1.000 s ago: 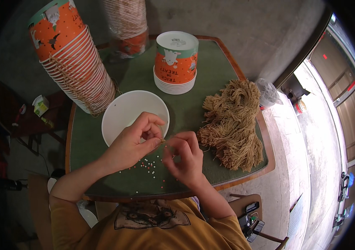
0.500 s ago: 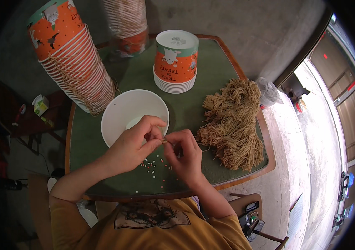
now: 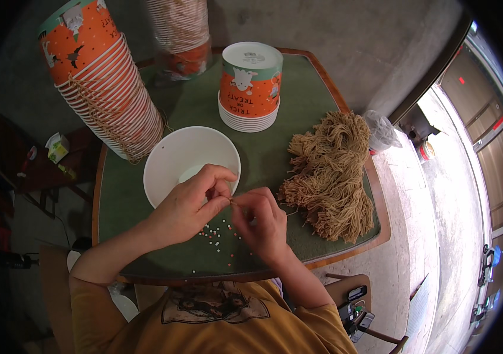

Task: Attaching decorative strings and beads to festive paper cups.

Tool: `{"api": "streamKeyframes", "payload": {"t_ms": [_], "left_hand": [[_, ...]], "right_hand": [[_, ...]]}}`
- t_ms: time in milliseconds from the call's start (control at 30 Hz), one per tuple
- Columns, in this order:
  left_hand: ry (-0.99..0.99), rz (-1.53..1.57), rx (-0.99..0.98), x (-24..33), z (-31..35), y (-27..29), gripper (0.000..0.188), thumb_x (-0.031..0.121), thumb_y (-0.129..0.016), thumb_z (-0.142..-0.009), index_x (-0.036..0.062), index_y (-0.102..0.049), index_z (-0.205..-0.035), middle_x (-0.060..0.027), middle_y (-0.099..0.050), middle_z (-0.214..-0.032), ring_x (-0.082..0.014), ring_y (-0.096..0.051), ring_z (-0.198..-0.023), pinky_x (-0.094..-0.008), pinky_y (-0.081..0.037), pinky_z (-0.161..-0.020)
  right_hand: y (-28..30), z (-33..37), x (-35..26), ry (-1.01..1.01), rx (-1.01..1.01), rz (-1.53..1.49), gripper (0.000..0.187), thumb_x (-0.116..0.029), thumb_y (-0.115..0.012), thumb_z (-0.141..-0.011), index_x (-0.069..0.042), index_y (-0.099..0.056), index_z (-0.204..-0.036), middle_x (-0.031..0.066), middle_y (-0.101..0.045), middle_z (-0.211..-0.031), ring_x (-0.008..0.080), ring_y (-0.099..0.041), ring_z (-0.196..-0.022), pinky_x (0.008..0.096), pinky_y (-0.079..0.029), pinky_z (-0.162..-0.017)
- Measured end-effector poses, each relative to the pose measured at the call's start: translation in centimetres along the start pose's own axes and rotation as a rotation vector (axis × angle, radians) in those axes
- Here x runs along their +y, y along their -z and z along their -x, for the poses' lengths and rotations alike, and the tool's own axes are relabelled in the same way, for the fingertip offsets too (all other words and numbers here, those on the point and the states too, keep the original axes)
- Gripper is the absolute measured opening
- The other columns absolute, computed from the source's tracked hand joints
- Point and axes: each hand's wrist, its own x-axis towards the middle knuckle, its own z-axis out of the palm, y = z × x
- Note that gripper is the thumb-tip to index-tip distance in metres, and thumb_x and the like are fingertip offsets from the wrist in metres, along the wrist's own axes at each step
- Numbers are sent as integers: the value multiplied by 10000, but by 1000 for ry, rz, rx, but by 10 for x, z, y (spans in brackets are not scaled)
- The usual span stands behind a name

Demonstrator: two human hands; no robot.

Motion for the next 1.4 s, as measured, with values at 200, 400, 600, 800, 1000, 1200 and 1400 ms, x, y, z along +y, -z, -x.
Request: {"api": "streamKeyframes", "payload": {"t_ms": [200,400,600,800,1000,1200,1400], "left_hand": [[-14,-15,-7,1,0,1,320,-31,-572,-912,38,-445,-1197,-44,-544,-853,-140,-545,-761,-291,-477,-700],[-63,-34,-13,-1,-2,2,361,-34,-576,-903,39,-448,-1232,-46,-534,-859,-144,-537,-776,-294,-472,-714],[24,-55,-80,1,-1,6,388,-41,-572,-887,40,-458,-1249,-57,-508,-870,-175,-524,-781,-316,-462,-717],[-141,-416,-15,1,0,11,161,2,-565,-890,36,-523,-1041,-102,-502,-911,-277,-535,-855,-372,-453,-764],[-186,-436,-10,1,1,10,68,19,-560,-894,30,-521,-948,-114,-496,-931,-309,-519,-875,-393,-444,-778],[-90,-261,-39,-1,0,10,14,24,-509,-917,23,-495,-920,-105,-501,-910,-278,-515,-847,-376,-438,-755],[-14,-126,-47,-4,-1,9,54,47,-475,-949,31,-491,-900,-64,-457,-881,-190,-479,-810,-293,-413,-770]], "right_hand": [[0,-3,-1,120,23,58,254,-23,-720,-758,-80,-551,-938,47,-614,-867,187,-621,-600,303,-501,-493],[1,-1,-3,-19,-43,-36,193,-30,-698,-813,-67,-549,-930,52,-616,-843,199,-622,-607,299,-490,-506],[-1,0,-8,-159,-66,-165,150,-41,-664,-872,-54,-530,-938,71,-625,-810,202,-618,-603,302,-486,-540],[-9,14,-7,-347,-100,-312,120,-84,-622,-942,-27,-516,-951,32,-631,-765,47,-573,-645,214,-471,-562],[-15,19,-10,-479,-146,-594,120,-124,-551,-991,-31,-476,-982,32,-637,-772,46,-524,-597,198,-442,-520],[-15,20,-14,-590,-166,-734,91,-95,-556,-980,-36,-493,-951,13,-618,-748,48,-548,-646,218,-452,-570],[-20,25,-12,-457,-120,-590,99,-95,-571,-967,-40,-499,-929,-11,-518,-685,46,-462,-610,220,-404,-542]]}}
